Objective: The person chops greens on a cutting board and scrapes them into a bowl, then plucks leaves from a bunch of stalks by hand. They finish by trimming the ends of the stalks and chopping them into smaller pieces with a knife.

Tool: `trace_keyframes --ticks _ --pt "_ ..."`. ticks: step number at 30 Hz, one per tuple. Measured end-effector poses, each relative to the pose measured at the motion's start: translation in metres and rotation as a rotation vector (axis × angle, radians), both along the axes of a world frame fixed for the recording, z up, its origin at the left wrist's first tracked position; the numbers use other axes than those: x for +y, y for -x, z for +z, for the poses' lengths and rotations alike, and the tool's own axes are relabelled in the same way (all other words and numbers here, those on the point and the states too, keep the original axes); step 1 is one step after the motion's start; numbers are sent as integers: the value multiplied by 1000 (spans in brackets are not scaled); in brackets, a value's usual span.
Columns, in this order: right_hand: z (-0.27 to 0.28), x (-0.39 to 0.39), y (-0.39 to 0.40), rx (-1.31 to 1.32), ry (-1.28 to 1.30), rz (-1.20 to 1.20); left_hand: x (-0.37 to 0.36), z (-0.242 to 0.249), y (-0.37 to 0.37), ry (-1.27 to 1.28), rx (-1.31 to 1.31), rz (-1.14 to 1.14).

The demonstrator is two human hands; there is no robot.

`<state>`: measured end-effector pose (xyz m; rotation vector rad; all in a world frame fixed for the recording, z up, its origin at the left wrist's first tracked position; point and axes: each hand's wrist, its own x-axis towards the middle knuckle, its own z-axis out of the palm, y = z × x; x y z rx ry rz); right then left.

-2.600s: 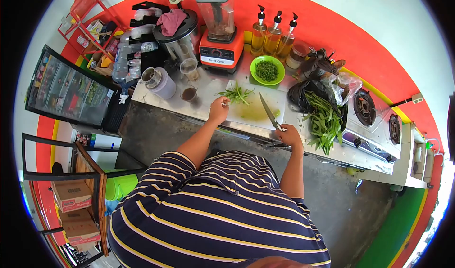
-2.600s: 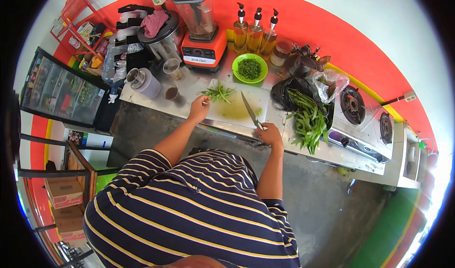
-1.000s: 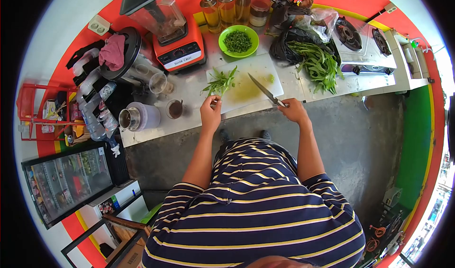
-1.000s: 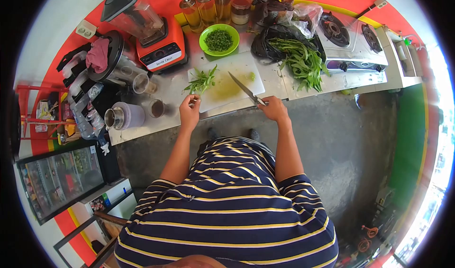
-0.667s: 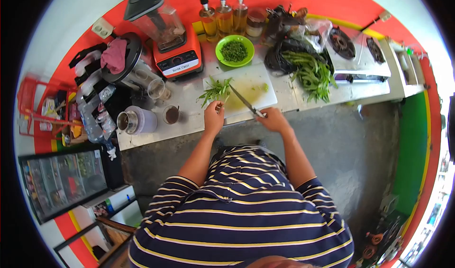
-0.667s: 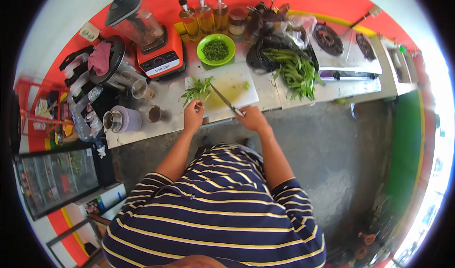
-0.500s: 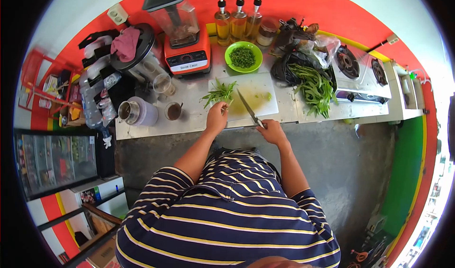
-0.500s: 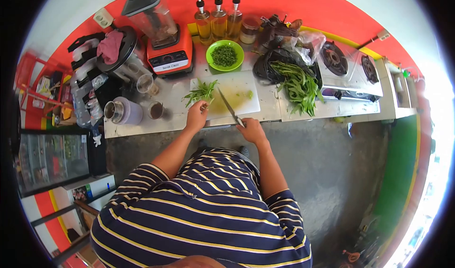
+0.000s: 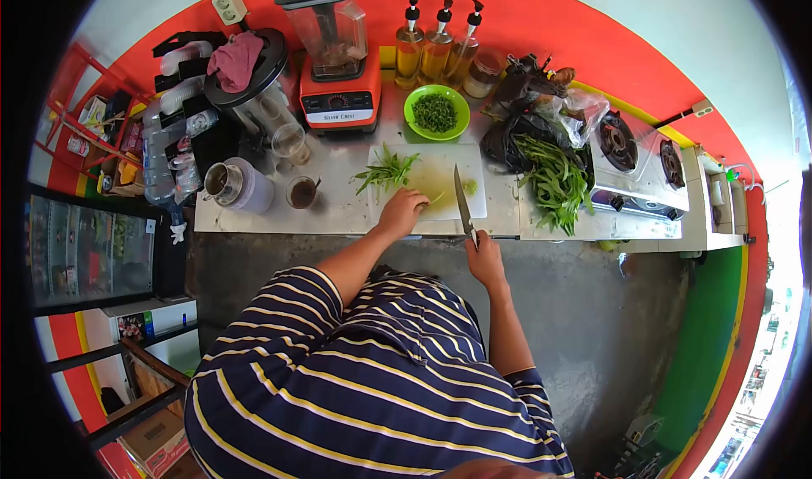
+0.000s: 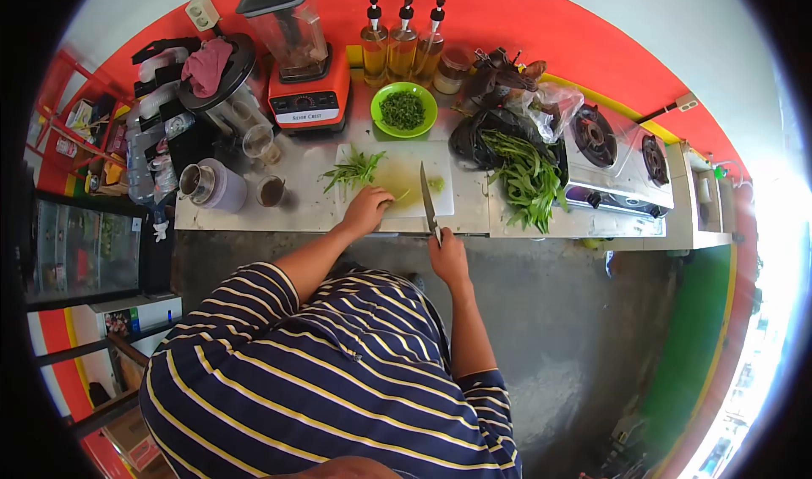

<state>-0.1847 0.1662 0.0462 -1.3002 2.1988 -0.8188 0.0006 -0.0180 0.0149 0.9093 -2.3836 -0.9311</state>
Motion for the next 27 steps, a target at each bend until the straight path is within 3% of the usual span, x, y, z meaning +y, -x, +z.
trace_keyframes --ticks 16,27 --pt "28 -71 -42 392 -476 159 9 -20 -7 82 214 19" --pt "22 -79 -50 364 -529 131 10 -20 -9 108 230 23"
